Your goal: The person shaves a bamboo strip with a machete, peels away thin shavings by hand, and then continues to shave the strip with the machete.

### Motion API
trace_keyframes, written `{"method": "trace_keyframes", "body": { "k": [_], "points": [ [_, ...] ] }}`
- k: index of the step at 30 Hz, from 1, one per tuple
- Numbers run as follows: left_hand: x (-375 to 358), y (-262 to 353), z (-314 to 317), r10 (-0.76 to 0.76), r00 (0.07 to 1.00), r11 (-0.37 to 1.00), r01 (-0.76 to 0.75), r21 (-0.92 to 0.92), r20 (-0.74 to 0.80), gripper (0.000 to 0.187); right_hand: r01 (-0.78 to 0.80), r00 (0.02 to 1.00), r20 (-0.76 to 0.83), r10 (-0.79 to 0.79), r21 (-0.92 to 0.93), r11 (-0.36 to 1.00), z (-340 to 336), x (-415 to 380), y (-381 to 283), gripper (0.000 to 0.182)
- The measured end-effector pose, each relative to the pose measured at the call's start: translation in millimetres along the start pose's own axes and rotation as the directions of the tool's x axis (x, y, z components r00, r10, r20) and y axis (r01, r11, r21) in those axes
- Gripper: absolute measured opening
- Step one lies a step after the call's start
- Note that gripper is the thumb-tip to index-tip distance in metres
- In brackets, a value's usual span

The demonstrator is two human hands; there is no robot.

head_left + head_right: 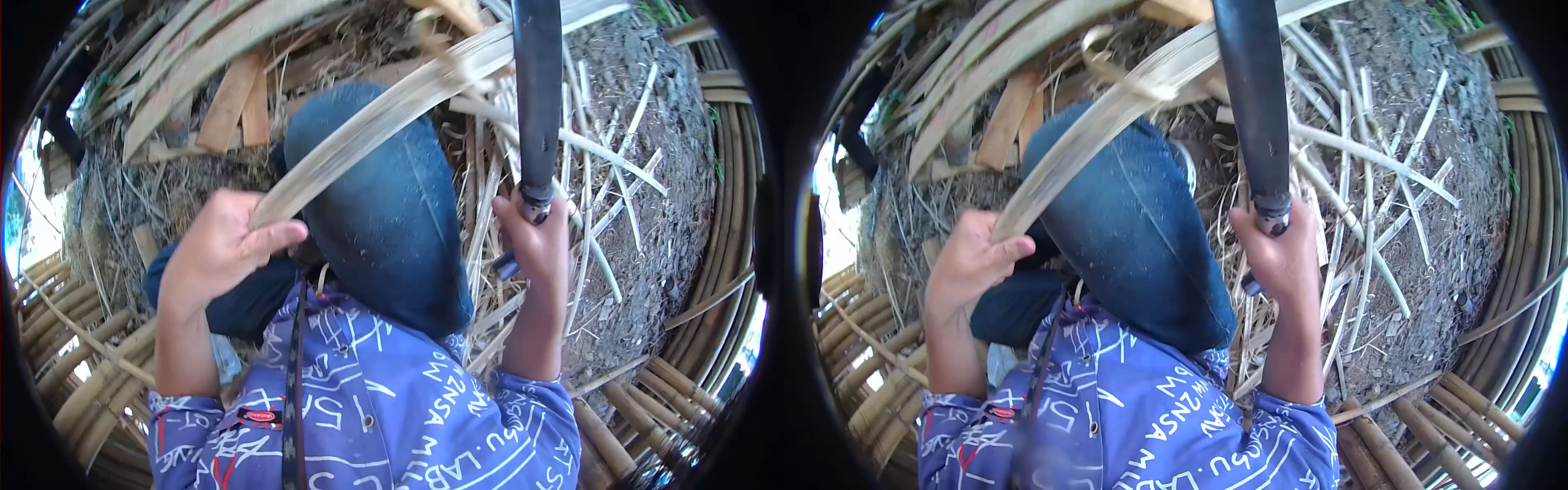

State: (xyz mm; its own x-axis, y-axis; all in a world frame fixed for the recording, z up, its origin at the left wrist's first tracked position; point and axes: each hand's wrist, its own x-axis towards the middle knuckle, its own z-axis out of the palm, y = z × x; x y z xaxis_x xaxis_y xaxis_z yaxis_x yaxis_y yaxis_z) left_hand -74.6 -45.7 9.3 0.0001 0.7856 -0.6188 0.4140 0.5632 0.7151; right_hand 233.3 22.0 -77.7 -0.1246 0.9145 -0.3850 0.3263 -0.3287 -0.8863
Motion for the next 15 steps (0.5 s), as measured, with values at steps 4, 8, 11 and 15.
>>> {"method": "trace_keyframes", "body": {
  "k": [4, 8, 11, 15],
  "points": [
    [-6.5, -20.2, -20.3, 0.033, 0.999, 0.999, -0.033, -0.008, -0.036, 0.034, 0.019, 0.992, -0.122, 0.01, 0.235, 0.972, 8.9, -1.7, 3.0, 0.021],
    [-14.9, -29.1, -39.7, 0.155, 0.969, 0.971, -0.114, 0.21, -0.191, 0.033, 0.057, 0.98, -0.193, 0.042, 0.48, 0.875, 21.9, -8.7, -3.3, 0.021],
    [-23.6, -29.0, -53.6, 0.241, 0.932, 0.951, -0.172, 0.256, -0.271, 0.033, 0.106, 0.975, -0.223, 0.025, 0.557, 0.824, 23.2, -10.8, -10.8, 0.018],
    [-38.3, -37.2, -81.6, 0.291, 0.894, 0.913, -0.153, 0.379, -0.34, 0.033, 0.163, 0.98, -0.195, -0.026, 0.733, 0.661, 29.2, -9.2, -38.7, 0.019]
  ]
}}
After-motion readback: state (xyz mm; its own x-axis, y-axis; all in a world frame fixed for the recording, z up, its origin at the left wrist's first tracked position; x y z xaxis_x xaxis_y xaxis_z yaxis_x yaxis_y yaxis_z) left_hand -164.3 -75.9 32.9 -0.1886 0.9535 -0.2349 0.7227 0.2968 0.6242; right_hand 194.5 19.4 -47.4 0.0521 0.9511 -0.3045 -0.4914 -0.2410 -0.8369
